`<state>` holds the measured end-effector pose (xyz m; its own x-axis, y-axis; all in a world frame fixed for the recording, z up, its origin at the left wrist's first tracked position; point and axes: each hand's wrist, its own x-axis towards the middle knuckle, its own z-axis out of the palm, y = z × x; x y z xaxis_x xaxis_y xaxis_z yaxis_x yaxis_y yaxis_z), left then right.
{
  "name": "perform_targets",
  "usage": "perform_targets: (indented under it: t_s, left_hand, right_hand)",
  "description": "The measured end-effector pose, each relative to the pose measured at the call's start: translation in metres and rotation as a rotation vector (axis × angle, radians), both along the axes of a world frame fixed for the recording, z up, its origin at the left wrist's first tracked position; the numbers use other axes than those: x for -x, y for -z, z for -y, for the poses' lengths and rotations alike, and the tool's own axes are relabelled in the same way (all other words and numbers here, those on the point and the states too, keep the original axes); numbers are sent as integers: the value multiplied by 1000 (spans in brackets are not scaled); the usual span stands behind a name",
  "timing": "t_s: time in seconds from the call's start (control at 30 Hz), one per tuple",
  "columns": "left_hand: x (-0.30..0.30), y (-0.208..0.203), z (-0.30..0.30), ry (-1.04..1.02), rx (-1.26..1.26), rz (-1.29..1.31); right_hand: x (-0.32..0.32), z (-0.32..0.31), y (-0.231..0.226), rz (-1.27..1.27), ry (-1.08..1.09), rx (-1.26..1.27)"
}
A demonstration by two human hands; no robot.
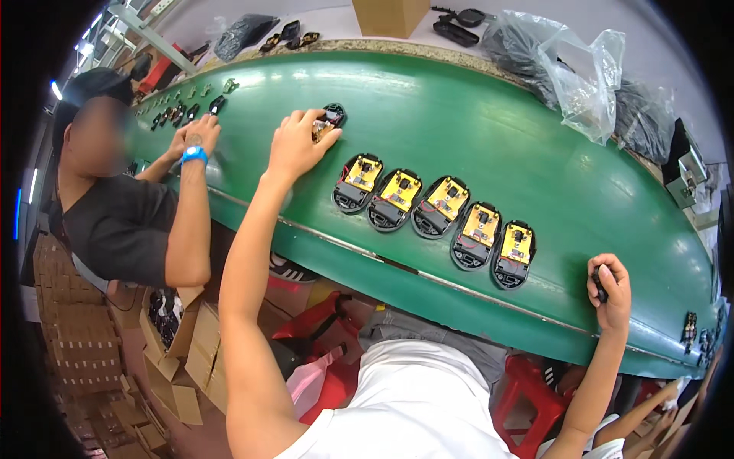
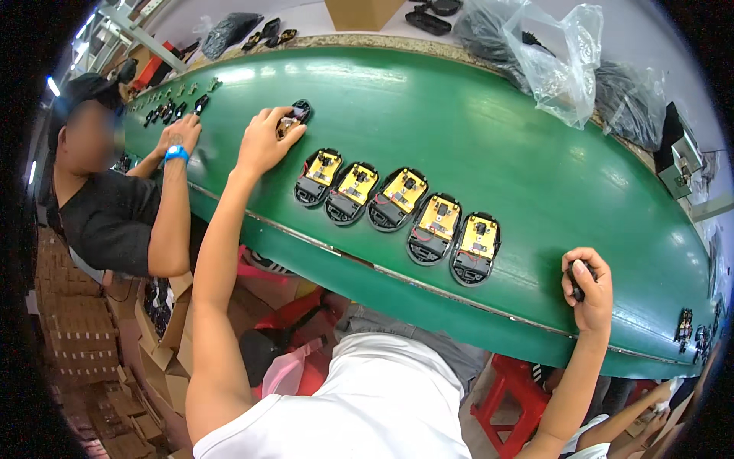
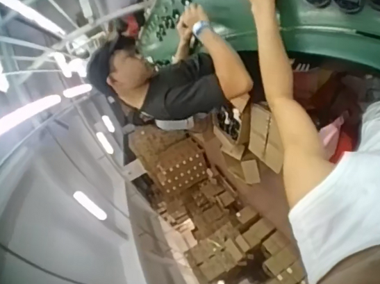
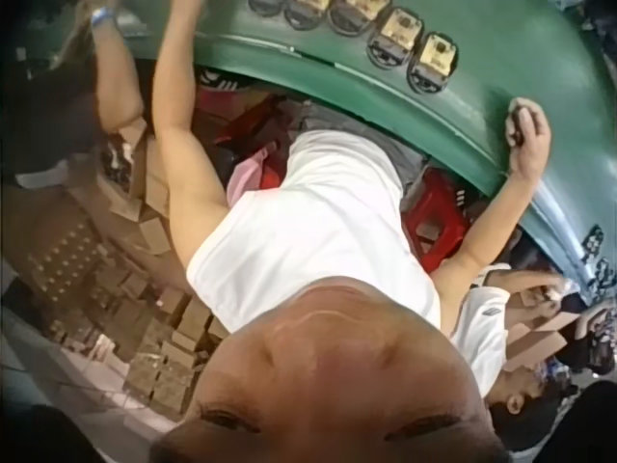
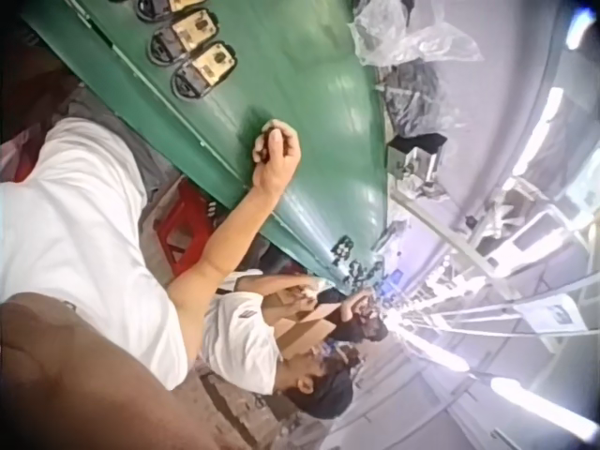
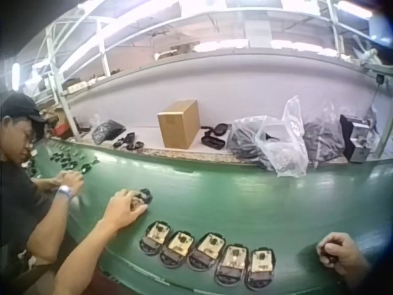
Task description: Assembling small electronic components into plastic housings on a production line.
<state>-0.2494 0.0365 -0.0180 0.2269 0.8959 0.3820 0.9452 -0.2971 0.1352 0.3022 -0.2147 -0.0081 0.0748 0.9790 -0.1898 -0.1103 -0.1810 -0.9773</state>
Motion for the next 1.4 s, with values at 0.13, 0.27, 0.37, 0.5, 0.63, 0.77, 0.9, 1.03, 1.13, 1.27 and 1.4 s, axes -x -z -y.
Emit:
perform_targets:
  t_s: [0.13, 0.27, 0.37, 0.5, 0.63, 0.77, 0.9, 1.03, 1.13, 1.27, 1.4]
  left_hand:
    - [3, 4, 40, 39, -41, 165]
    - [5, 4, 64, 79, -15, 195]
    - [5, 0, 80, 97, 35, 235]
    - [3, -4, 98, 128, 62, 255]
    - [-6, -11, 100, 140, 1, 290]
    - [-40, -28, 107, 214, -197, 357]
    - [-100, -55, 116, 633, -194, 285]
    - [-166, -64, 118, 805, 491, 810]
    - [-213, -66, 98, 672, 1287, 1371]
    - [-254, -52, 72, 692, 1398, 1774]
    - [-265, -60, 72, 409, 1117, 2101]
  right_hand:
    - [-4, -1, 3, 4, -8, -12]
    - [-3, -3, 6, -2, -3, -16]
    - [-2, -1, 6, -5, 15, -15]
    - [1, -1, 4, 10, 29, -22]
    - [7, 0, 0, -35, 63, -45]
    - [27, -9, -6, -11, 61, -4]
    - [61, -21, -29, 87, 53, -5]
    - [96, -54, -57, 279, 18, -261]
    - [136, -90, -83, 386, 18, -493]
    - [169, -146, -69, 625, 126, -919]
    - [183, -168, -44, 765, 148, -1056]
